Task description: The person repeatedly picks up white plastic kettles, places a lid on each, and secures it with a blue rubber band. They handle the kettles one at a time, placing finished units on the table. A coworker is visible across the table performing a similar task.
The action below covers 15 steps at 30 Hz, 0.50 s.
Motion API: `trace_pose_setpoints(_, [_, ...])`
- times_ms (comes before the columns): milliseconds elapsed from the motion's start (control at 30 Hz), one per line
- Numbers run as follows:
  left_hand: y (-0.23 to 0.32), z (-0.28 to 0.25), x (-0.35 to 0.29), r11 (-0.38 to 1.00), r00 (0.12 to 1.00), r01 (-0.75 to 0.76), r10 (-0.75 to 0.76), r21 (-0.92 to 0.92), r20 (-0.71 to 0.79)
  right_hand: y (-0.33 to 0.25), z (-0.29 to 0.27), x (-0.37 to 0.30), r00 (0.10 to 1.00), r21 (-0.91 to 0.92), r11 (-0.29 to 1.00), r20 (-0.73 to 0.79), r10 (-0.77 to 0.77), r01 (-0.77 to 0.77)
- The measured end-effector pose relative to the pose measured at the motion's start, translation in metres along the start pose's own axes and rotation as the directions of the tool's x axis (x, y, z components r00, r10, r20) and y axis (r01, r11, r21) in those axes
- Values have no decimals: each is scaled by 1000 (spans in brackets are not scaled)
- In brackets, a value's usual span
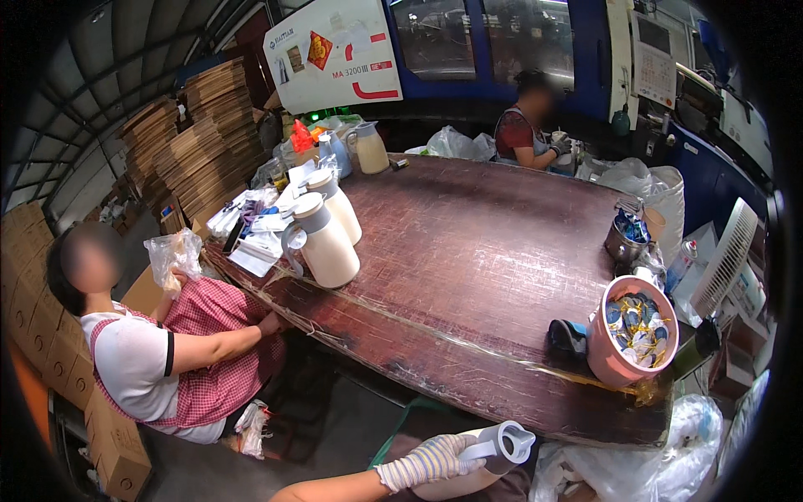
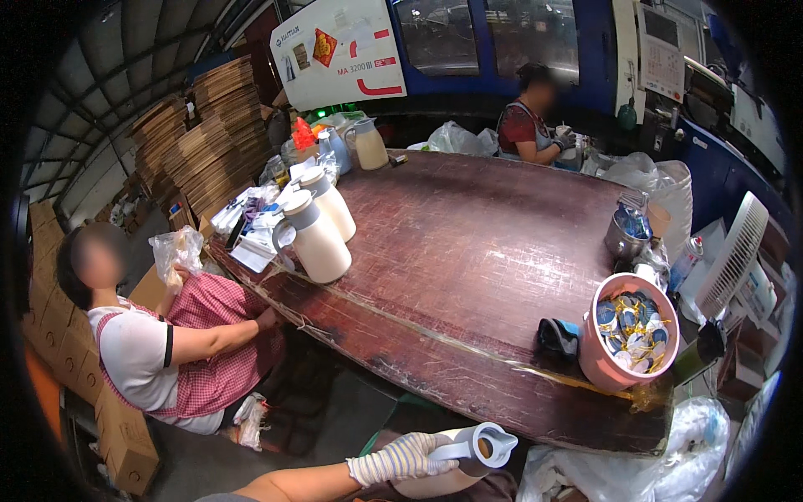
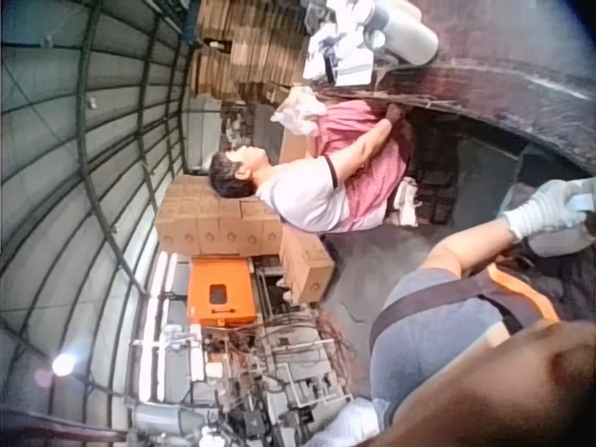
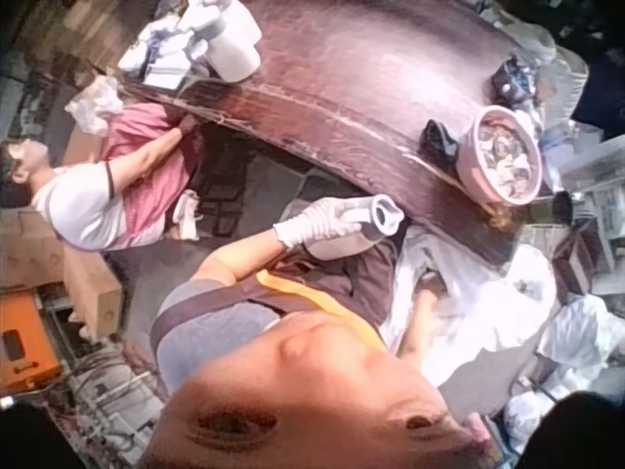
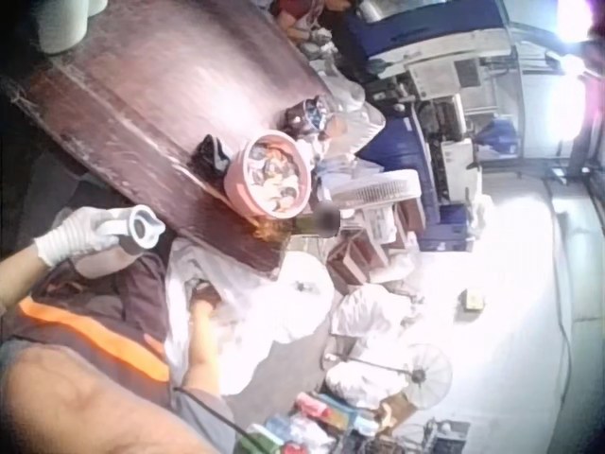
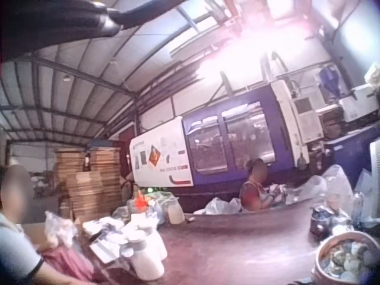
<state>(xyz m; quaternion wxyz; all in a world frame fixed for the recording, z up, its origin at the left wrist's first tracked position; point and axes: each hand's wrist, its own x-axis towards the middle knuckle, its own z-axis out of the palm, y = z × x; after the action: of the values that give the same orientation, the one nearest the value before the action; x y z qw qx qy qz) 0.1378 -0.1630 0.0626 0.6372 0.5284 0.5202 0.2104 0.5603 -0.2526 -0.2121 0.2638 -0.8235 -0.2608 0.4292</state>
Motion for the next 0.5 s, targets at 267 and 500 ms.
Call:
trace_pose_setpoints(267, [54,3,-22,974,993,-117,111,195,39,-28,-9,-26,993,6,994,-55,-106,107])
trace_pose_setpoints(500, [15,-10,-26,991,999,-47,44,-122,-27,-74,-62,-107,983,313,935,-121,-138,170])
